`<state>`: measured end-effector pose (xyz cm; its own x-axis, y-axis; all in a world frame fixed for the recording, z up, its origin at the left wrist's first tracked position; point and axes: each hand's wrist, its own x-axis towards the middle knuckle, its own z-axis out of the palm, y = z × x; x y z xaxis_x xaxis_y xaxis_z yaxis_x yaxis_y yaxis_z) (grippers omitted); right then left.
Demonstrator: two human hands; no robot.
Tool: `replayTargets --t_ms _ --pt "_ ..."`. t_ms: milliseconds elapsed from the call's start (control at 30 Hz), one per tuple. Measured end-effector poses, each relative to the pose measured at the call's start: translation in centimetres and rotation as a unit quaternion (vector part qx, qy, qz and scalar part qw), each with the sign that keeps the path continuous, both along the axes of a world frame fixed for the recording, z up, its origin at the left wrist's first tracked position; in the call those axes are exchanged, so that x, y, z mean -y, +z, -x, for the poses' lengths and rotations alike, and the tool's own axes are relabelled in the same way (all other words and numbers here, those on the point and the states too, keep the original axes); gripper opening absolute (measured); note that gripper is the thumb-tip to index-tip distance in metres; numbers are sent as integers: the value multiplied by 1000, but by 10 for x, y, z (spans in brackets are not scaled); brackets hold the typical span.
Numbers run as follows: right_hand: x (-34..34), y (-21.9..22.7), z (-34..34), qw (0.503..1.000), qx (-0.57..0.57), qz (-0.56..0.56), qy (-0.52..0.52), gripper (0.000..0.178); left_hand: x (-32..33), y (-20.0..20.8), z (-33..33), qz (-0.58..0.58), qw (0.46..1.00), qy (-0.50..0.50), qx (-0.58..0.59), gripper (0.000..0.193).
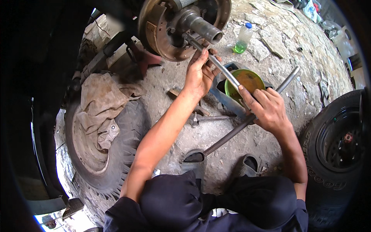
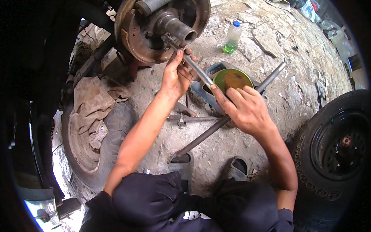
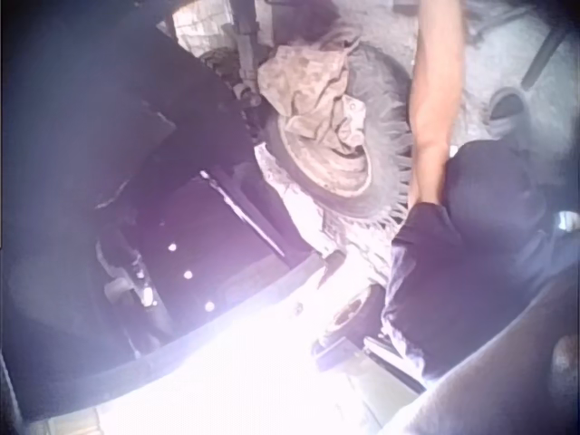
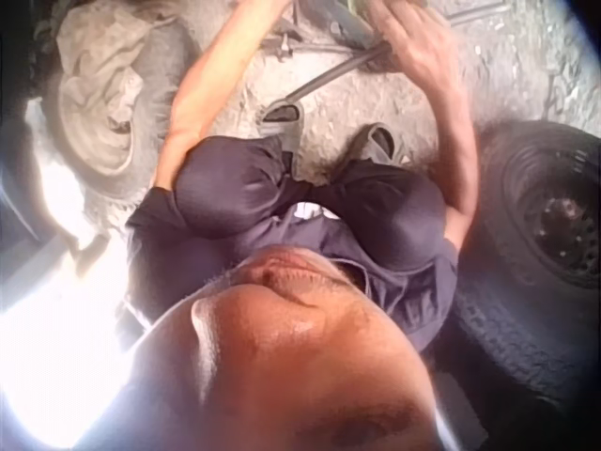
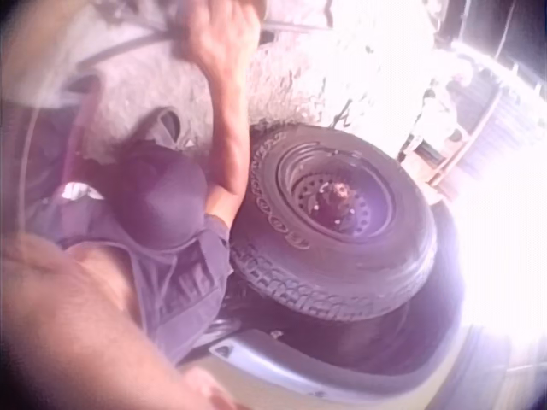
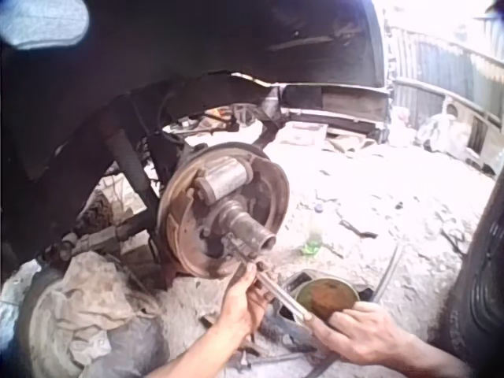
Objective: The person uses a socket wrench and a metal bar for leverage to tighten or loosen a nut on a vehicle's axle assembly.
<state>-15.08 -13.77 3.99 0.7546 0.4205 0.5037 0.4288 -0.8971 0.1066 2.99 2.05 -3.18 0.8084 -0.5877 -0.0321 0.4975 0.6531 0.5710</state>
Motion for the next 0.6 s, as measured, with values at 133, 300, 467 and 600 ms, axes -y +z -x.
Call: replayTargets --t_ms 133,300,467,600 --pt "19 10 -18 999 11 -8 30 48 2 2 -4 16 1000 8 23 27" --pt "20 -35 -19 997 2 -78 18 58 0 -3 -1 -100 991 40 76 33" --pt "7 -36 -12 995 13 -101 -2 65 -39 -27 47 -336 758 176 530 71" --pt "14 -32 -16 993 -8 -118 -7 72 -59 -31 102 -199 664 109 712 89"
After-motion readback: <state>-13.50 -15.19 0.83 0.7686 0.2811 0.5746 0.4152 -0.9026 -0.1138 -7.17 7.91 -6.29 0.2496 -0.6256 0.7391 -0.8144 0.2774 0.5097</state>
